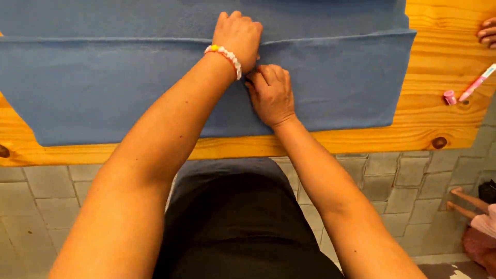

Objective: Measuring and smoothing a pink printed garment on a blue fabric surface using a flexible measuring tape.

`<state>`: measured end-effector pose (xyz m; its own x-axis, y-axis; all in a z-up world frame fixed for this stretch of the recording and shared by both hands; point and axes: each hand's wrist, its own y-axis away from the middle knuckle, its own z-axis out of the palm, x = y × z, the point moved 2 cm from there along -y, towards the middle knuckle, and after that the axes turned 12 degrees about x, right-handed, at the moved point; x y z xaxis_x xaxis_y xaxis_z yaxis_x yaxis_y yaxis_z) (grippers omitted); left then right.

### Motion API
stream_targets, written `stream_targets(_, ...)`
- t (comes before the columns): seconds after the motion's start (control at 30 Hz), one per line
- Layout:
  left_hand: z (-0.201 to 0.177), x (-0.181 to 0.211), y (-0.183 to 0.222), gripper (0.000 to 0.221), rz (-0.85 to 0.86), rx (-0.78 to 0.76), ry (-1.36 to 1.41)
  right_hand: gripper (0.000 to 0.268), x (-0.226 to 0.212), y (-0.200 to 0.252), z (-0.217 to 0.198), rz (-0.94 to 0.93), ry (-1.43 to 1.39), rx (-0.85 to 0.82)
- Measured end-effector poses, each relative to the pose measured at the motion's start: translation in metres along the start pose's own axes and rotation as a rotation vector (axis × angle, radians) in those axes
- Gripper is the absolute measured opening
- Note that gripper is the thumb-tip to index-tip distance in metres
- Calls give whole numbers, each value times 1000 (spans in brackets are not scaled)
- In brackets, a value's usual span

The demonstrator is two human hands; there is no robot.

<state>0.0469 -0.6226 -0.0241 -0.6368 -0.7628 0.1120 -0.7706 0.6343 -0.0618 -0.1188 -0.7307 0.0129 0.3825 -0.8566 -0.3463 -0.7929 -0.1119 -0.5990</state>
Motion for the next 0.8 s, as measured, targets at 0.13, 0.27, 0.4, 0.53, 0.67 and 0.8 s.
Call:
stream_targets(0.13, -15, -1, 1, 29, -171, -131, 316, 21, -3, -3, 0, 34, 3, -29)
stream_targets(0.27, -25, -3, 20, 33, -91, 377, 366, 54, 8, 5, 12, 99, 87, -166)
stream_targets(0.4, -71, 11, 76, 26, -32, 614, 392, 74, 13, 7, 20, 203, 225, -307)
stream_targets(0.53, -55, 14, 139, 59, 38, 374, 333, 100, 18, 5, 17, 252, 235, -380)
stream_targets(0.67, -30, 1, 167, 112, 25, 108, 178, 63, 23, 8, -18, 128, 209, -175)
stream_targets(0.8, -36, 2, 164, 118, -37, 11, 298, 111, 60, 19, -22, 423, 226, -412)
